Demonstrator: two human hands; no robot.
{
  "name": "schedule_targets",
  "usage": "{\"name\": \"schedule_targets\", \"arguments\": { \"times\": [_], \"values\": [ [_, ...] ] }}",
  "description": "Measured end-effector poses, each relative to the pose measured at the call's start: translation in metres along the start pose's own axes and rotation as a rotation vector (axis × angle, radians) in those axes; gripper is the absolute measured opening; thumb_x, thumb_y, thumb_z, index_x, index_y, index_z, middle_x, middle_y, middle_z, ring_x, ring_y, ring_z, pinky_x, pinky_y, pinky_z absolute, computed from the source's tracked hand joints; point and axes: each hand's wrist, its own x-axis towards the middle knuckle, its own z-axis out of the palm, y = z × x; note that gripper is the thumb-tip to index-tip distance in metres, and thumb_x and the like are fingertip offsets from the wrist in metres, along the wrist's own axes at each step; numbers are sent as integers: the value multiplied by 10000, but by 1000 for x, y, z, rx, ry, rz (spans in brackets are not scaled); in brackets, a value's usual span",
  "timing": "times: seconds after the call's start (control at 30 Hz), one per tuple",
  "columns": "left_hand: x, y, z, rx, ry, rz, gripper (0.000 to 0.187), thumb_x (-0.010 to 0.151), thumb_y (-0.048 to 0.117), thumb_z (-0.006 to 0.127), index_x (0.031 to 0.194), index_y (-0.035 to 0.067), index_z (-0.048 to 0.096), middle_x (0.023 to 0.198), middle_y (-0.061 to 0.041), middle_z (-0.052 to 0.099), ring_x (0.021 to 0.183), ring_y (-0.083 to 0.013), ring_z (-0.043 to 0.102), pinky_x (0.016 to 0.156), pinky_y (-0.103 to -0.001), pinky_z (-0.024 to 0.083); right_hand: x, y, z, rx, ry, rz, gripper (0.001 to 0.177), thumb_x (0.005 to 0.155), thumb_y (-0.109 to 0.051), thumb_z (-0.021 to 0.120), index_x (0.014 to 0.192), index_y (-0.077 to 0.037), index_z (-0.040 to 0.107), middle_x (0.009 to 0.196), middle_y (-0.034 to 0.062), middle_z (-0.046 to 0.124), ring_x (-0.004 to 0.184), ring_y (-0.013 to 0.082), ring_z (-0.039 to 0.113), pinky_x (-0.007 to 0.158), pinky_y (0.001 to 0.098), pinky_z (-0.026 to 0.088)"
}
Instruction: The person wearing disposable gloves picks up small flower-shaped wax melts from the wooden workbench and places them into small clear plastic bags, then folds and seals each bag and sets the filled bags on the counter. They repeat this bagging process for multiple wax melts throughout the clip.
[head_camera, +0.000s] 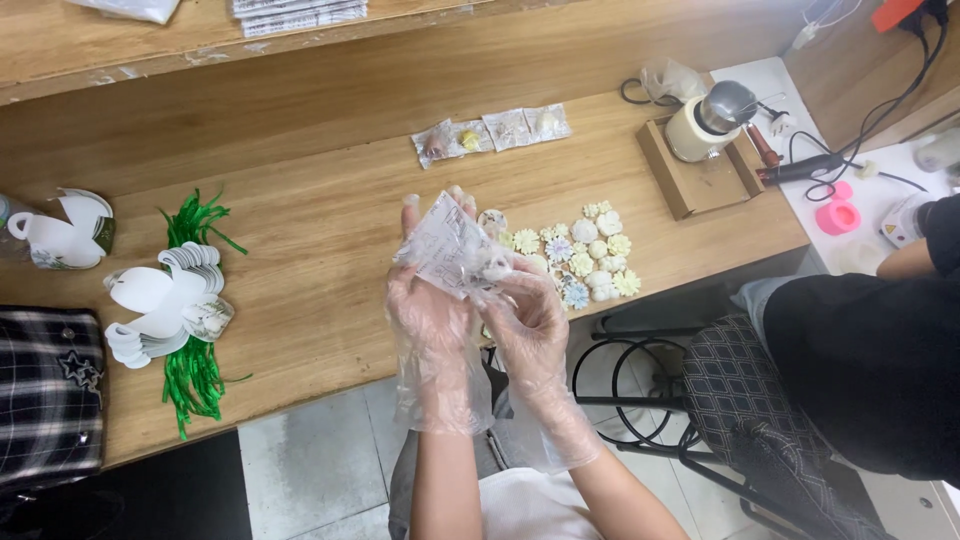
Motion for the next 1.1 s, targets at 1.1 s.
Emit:
{"name": "schedule_targets", "arguments": {
  "times": [1.1],
  "values": [
    [21, -25, -54, -23, 243, 47, 578, 956, 193, 594, 1519, 162, 468, 1511, -251, 504, 1411, -400, 486, 1212, -561, 373, 21, 67, -57, -14, 19, 547, 490, 862, -145, 780, 1280, -69, 537, 1042, 34, 602, 856, 92, 620, 690, 251, 550]
  ]
}}
